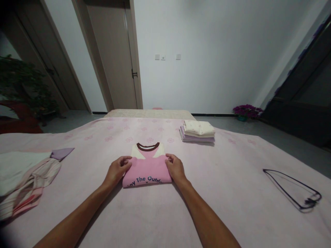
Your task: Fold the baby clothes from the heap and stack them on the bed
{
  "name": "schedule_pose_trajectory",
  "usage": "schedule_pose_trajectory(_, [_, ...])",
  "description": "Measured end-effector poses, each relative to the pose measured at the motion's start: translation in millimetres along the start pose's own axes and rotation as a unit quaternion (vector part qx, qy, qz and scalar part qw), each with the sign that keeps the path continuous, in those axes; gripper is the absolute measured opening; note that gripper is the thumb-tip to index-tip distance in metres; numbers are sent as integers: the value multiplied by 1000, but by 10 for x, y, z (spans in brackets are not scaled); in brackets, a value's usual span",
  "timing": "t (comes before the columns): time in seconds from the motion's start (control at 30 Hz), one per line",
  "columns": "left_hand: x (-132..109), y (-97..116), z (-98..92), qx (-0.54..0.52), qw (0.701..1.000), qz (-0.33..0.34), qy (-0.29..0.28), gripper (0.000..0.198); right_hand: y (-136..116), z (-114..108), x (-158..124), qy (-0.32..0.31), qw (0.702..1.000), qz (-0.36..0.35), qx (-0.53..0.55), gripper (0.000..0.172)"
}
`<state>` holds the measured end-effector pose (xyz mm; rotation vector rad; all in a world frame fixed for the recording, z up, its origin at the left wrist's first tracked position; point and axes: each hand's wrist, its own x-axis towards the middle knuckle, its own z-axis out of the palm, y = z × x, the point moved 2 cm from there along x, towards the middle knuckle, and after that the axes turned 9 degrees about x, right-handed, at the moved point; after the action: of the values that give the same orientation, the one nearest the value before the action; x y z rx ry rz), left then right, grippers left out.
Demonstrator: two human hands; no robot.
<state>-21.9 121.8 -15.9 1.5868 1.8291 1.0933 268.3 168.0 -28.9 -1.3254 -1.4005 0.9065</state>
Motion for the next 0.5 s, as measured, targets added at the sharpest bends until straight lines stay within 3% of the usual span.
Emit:
schedule_pose_trajectory(0.13, [13,-46,28,-54,998,-11,-19,41,29,-5,26,-15,999,12,26,40])
schedule_pose_trajectory(0.27, [-22,21,-1,27,999,6,-23,34,-17,-25,10,-22,999,7,-46,40])
schedule_pose_trajectory(0.5, [-44,77,-47,188,982,34,-17,25,-232,-1,-90,-23,976,-23,-217,26])
